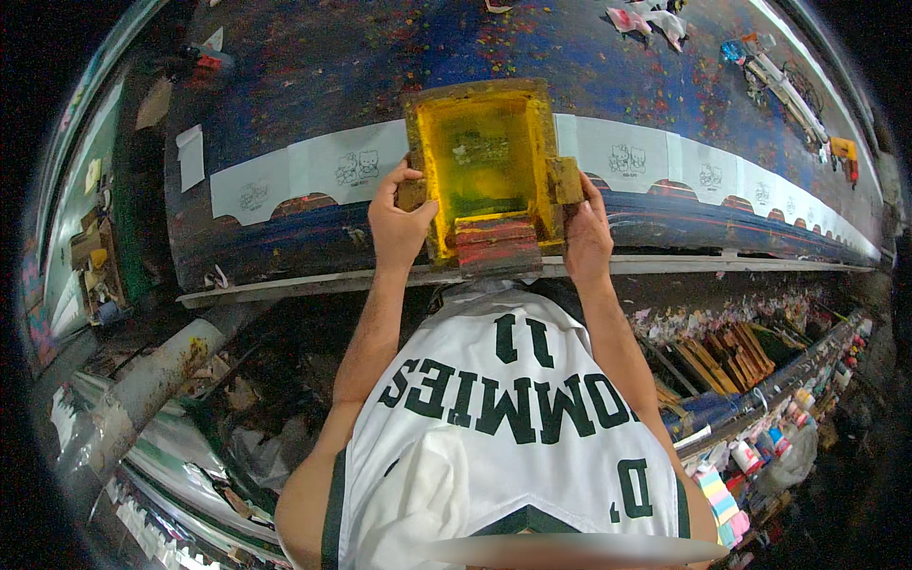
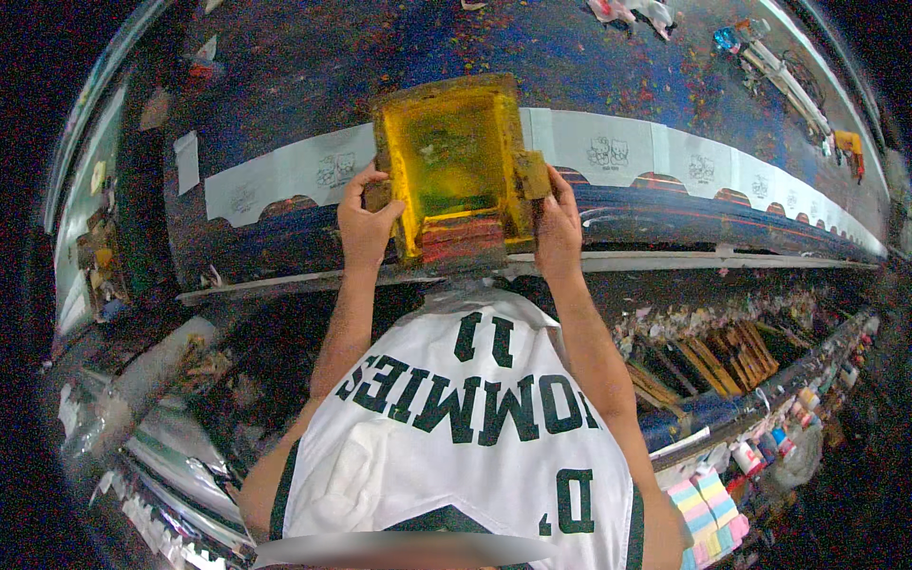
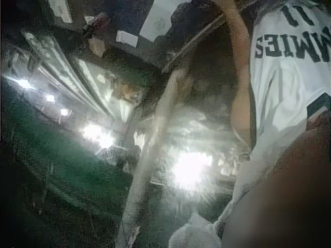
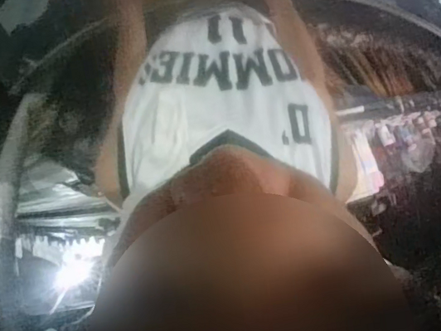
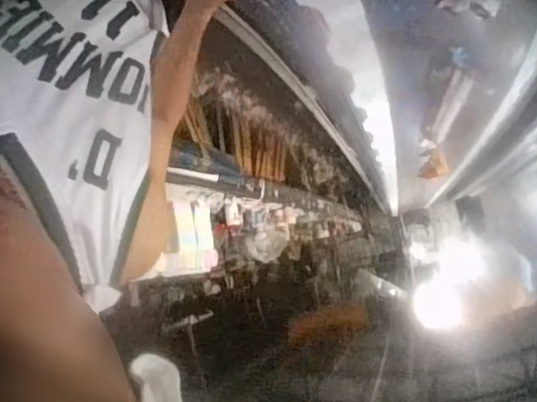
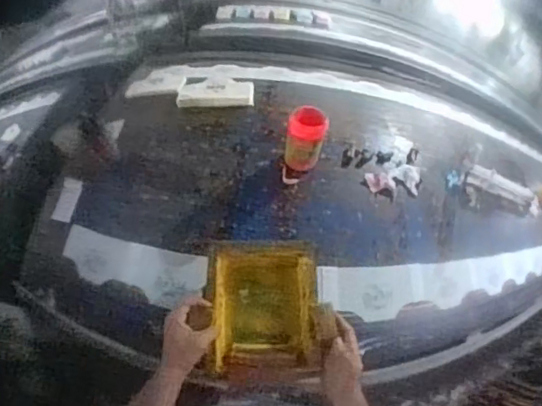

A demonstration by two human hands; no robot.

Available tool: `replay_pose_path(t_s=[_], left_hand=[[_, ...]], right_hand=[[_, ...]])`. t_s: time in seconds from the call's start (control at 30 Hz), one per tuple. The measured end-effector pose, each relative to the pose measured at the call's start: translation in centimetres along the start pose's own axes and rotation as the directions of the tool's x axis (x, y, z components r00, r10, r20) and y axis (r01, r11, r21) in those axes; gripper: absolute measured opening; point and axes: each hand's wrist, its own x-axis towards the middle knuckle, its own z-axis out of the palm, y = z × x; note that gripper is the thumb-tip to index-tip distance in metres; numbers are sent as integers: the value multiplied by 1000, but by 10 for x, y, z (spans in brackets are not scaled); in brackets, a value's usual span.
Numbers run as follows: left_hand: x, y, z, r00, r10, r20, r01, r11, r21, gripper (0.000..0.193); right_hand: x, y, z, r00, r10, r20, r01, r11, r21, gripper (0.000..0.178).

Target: The person pours yellow ink from a small container into a yellow mesh frame and then uses a squeegee to spread the ink evenly across the mesh surface. The person repeatedly moves the squeegee back and forth to coat the mesh uniformly.

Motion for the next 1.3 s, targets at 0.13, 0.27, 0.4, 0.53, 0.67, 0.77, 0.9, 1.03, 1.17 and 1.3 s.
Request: replay_pose_path(t_s=[0.13,0.27,0.4,0.53,0.67,0.77,0.9,1.03,1.17,1.3], left_hand=[[13,-8,16,996,-49,73,57,992,-111,46],[13,-16,23,993,-30,113,33,999,-24,44],[11,-20,29,994,24,106,-18,998,-53,38],[13,-21,34,993,42,107,-32,995,-90,38],[12,-24,32,992,11,127,-2,997,-74,39],[13,-25,32,990,9,138,0,998,-60,39],[11,-25,31,987,-35,158,45,997,-64,43],[15,-27,34,977,-86,195,103,992,-75,45],[21,-30,37,986,75,152,-75,997,-2,41],[28,-28,33,979,-23,203,44,994,-96,41]], right_hand=[[4,9,-15,997,-31,-71,31,999,6,65],[1,17,-29,995,-27,-100,31,999,35,62],[-1,21,-38,993,-50,-108,59,995,80,60],[2,20,-40,990,-60,-129,69,995,71,60],[-1,20,-39,984,-36,-175,47,997,58,60],[-4,20,-39,983,-17,-185,31,997,71,60],[-4,21,-42,980,-17,-197,32,997,72,53],[2,18,-53,955,-65,-290,-6,972,-237,38],[-1,3,-69,925,-202,-322,-86,713,-695,26],[3,-9,-74,896,-439,-72,8,178,-984,30]])
